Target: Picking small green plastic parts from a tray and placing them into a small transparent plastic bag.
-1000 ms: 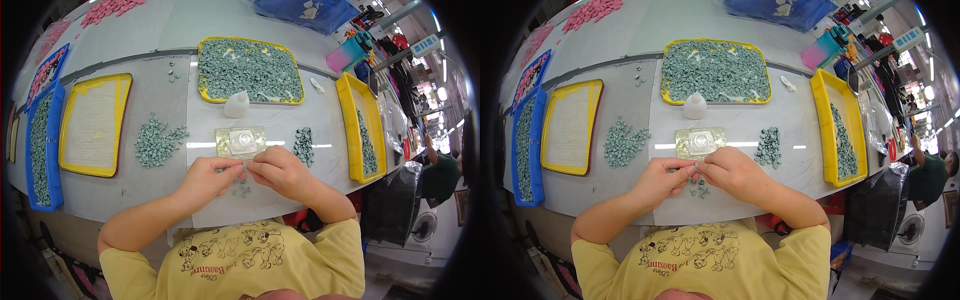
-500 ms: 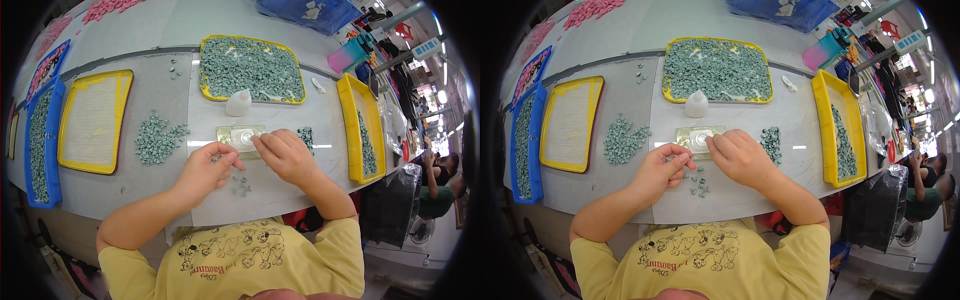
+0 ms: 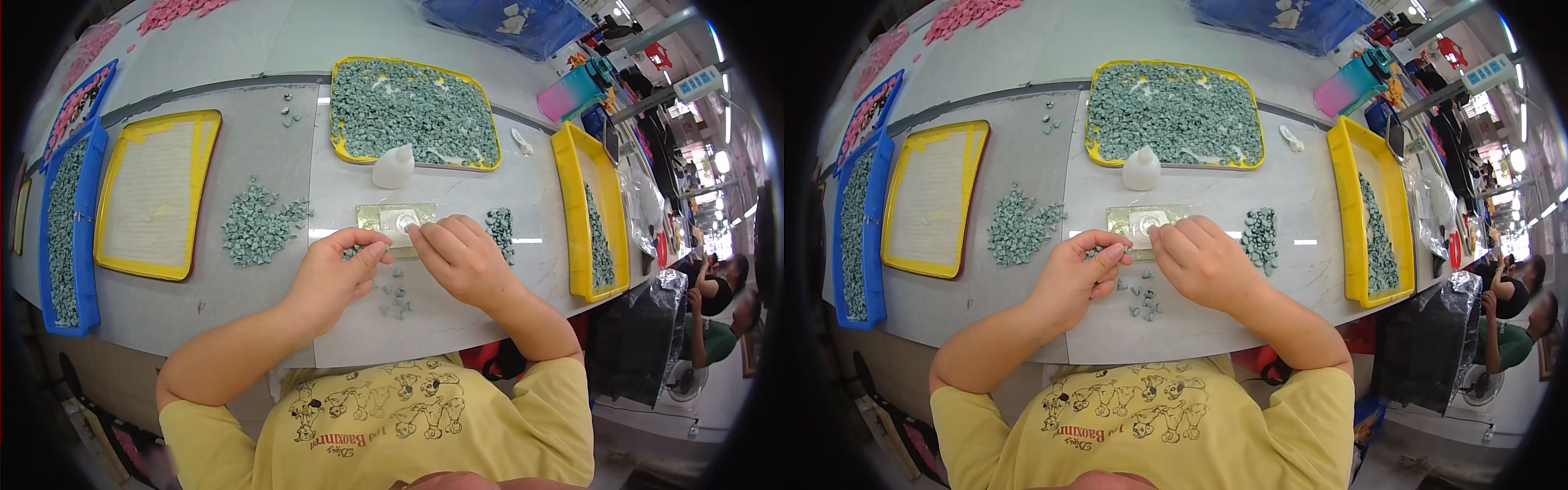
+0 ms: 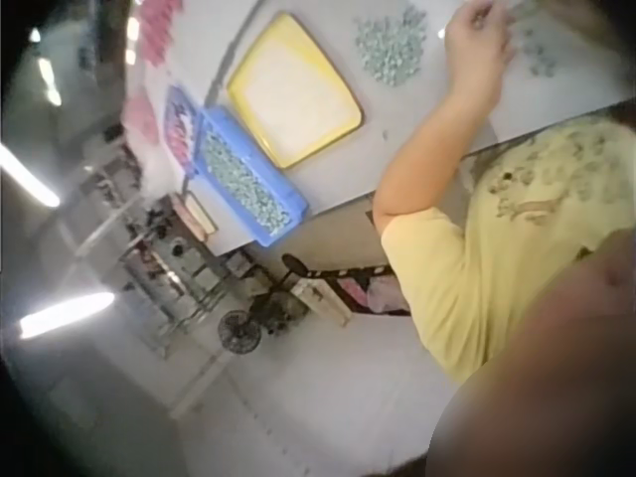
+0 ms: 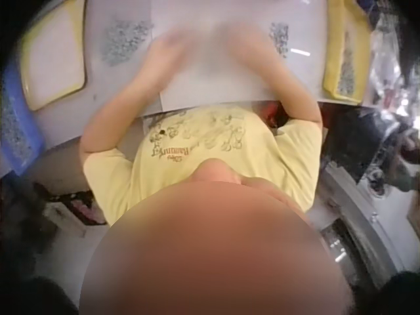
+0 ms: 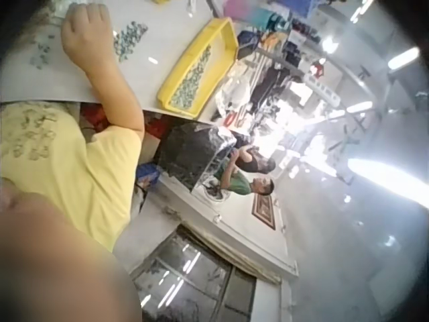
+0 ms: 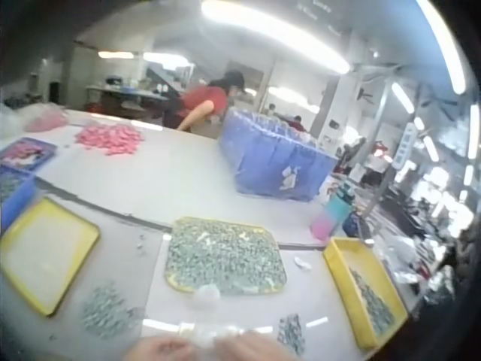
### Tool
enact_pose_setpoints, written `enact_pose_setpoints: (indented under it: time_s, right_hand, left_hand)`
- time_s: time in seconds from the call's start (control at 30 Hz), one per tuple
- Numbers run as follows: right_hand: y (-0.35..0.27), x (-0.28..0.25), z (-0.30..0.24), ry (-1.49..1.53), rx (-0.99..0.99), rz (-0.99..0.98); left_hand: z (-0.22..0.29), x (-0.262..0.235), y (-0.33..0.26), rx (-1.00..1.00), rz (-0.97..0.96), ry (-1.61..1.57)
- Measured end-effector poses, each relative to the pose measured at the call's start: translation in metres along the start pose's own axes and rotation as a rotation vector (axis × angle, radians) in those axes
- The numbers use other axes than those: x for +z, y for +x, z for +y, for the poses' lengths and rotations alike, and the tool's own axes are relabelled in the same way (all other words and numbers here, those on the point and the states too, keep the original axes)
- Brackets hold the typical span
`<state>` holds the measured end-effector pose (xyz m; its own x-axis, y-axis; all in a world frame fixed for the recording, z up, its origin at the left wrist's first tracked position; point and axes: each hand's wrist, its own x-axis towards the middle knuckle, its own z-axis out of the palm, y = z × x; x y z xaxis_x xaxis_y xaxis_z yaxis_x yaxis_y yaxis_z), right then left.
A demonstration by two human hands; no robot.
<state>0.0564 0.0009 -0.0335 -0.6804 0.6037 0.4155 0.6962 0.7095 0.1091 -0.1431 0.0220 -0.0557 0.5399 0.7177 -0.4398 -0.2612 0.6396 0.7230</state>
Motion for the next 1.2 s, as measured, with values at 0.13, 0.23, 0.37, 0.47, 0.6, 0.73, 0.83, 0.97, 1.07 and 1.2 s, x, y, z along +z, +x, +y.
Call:
enact_pose_setpoints:
  time_s: [0.13, 0.23, 0.37, 0.47, 0.6, 0.73, 0.83, 0.97, 1.07, 1.2]
  right_hand:
    - [0.000, -0.001, -0.003, -0.004, -0.017, -0.028]
    - [-0.001, -0.005, -0.004, 0.014, -0.016, -0.019]
    - [0.001, -0.010, -0.005, 0.034, 0.030, 0.016]
    - [0.001, -0.007, -0.011, 0.193, 0.166, 0.131]
    - [0.008, -0.011, -0.029, 0.656, 0.597, 0.160]
    - [0.015, -0.009, -0.040, 1.148, 0.930, 0.159]
    - [0.023, -0.012, -0.045, 1.454, 1.122, 0.144]
    - [0.023, -0.006, -0.052, 1.422, 1.060, 0.155]
    - [0.021, 0.002, -0.055, 1.199, 0.872, 0.204]
    - [0.024, 0.006, -0.057, 0.672, 0.498, 0.284]
  left_hand:
    - [0.000, -0.003, -0.003, -0.032, -0.017, -0.013]
    - [-0.003, -0.006, -0.005, -0.044, -0.018, -0.049]
    - [-0.001, -0.005, -0.010, -0.040, -0.002, -0.038]
    - [0.002, -0.006, -0.015, -0.071, 0.005, -0.038]
    - [0.005, -0.009, -0.022, -0.111, -0.063, -0.015]
    - [0.009, -0.009, -0.030, -0.112, -0.070, -0.010]
    - [0.009, -0.013, -0.033, -0.099, -0.098, -0.027]
    - [0.008, -0.017, -0.034, -0.101, -0.122, -0.051]
    - [0.009, -0.018, -0.033, -0.131, -0.139, -0.080]
    - [0.009, -0.020, -0.031, -0.145, -0.129, -0.080]
